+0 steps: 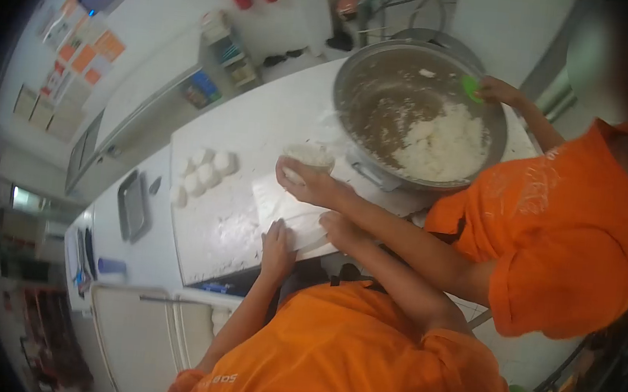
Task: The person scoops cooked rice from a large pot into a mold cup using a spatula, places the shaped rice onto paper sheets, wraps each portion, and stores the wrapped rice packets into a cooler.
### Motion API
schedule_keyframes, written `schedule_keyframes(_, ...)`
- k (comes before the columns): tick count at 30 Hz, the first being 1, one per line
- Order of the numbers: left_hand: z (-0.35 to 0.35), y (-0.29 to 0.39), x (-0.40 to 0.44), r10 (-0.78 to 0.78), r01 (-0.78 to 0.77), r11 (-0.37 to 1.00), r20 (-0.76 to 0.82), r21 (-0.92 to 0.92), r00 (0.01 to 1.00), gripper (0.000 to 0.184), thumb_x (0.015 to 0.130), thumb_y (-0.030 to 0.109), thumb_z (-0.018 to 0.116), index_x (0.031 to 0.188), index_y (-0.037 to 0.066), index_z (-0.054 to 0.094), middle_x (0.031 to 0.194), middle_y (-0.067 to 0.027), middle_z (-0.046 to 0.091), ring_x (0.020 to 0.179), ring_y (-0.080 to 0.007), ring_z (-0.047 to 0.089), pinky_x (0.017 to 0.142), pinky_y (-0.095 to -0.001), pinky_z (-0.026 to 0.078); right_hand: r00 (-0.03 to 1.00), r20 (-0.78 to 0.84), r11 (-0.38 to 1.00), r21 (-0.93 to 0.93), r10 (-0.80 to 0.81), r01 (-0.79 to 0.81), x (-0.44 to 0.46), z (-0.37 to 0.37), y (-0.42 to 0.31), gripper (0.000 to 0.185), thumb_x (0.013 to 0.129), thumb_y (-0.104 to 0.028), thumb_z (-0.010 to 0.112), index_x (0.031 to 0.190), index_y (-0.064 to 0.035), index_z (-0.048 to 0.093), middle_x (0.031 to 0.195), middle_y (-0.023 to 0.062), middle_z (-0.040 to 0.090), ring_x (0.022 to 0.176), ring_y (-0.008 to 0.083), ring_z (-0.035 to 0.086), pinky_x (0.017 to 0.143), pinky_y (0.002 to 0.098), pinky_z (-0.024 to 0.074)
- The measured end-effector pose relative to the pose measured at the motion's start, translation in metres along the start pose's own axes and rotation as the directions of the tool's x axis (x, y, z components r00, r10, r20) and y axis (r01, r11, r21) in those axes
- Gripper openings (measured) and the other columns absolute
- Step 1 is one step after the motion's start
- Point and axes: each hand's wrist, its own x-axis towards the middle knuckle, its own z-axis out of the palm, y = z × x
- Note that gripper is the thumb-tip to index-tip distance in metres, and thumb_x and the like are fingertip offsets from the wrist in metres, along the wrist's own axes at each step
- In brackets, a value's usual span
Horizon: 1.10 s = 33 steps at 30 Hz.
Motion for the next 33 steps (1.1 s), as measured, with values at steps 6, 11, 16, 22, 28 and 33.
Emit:
schedule_keyframes(6, -0.025, 0.004, 0.003, -0.068, 0.066, 0.991, -0.021, -0.113, 0.997, 0.045, 0.078, -0.004, 0.068, 0.123, 0.001, 0.065, 0.147, -0.0293, 0.052, 0.138, -0.049, 0.047, 0.119, -0.0512, 0.04, 0.982, -0.119, 0.969, 0.182, -0.147, 0.167, -0.004, 0.027, 0.024, 0.013, 0.097, -0.017, 0.066, 0.103, -0.005, 0.066, 0.11, 0.0115, 0.067, 0.109, 0.0259, 0.062, 0.101, 0.0432, 0.0461)
schedule_keyframes(11, -0.036, -0.022, -0.002, -0.072, 0.063, 0.982, -0.048, -0.177, 0.996, 0.041, 0.082, -0.003, 0.068, 0.123, 0.001, 0.068, 0.148, -0.029, 0.053, 0.133, -0.0489, 0.052, 0.116, -0.0528, 0.041, 0.988, -0.074, 0.924, 0.351, -0.135, 0.153, 0.007, 0.024, 0.038, 0.016, 0.104, -0.017, 0.057, 0.1, -0.0024, 0.064, 0.102, 0.0102, 0.065, 0.103, 0.0246, 0.061, 0.097, 0.0373, 0.0474)
schedule_keyframes(16, -0.043, 0.032, -0.003, 0.062, -0.082, 0.994, -0.263, -0.066, 0.963, 0.048, 0.085, 0.012, 0.073, 0.132, 0.004, 0.064, 0.154, -0.0237, 0.049, 0.141, -0.0443, 0.046, 0.117, -0.0589, 0.035, 0.975, -0.049, 0.884, 0.433, 0.217, -0.176, 0.052, -0.016, 0.026, 0.031, 0.096, -0.022, 0.071, 0.118, -0.0005, 0.068, 0.118, 0.0146, 0.07, 0.111, 0.0219, 0.065, 0.099, 0.0364, 0.0489)
schedule_keyframes(22, -0.02, 0.059, 0.045, -0.039, 0.04, 0.999, -0.027, 0.027, 0.999, 0.083, 0.092, 0.043, 0.071, 0.157, 0.003, 0.039, 0.168, -0.0235, 0.029, 0.157, -0.0403, 0.023, 0.124, -0.0604, 0.021, 0.919, -0.109, 0.903, 0.26, 0.379, -0.342, 0.063, -0.024, 0.028, 0.047, 0.085, -0.041, 0.084, 0.1, 0.0013, 0.074, 0.096, 0.0175, 0.074, 0.09, 0.0262, 0.069, 0.085, 0.0421, 0.0533)
schedule_keyframes(28, -0.007, 0.042, 0.059, -0.073, 0.074, 0.996, -0.035, 0.042, 0.997, 0.089, 0.093, 0.047, 0.07, 0.162, 0.005, 0.034, 0.171, -0.024, 0.021, 0.159, -0.0416, 0.018, 0.125, -0.0618, 0.016, 0.84, 0.173, 0.791, 0.285, 0.514, -0.542, 0.082, -0.042, 0.042, 0.057, 0.079, -0.054, 0.086, 0.083, 0.0016, 0.072, 0.083, 0.0176, 0.071, 0.081, 0.0298, 0.067, 0.078, 0.0477, 0.0523)
schedule_keyframes(33, -0.004, 0.041, 0.074, -0.097, 0.099, 0.992, -0.027, 0.076, 0.995, 0.088, 0.091, 0.047, 0.072, 0.164, 0.016, 0.035, 0.172, -0.0251, 0.018, 0.159, -0.0428, 0.018, 0.125, -0.0646, 0.014, 0.929, -0.136, 0.938, 0.041, 0.345, -0.343, 0.173, -0.059, 0.048, 0.047, 0.073, -0.035, 0.088, 0.095, 0.002, 0.069, 0.091, 0.0186, 0.075, 0.082, 0.0309, 0.071, 0.074, 0.0404, 0.0556)
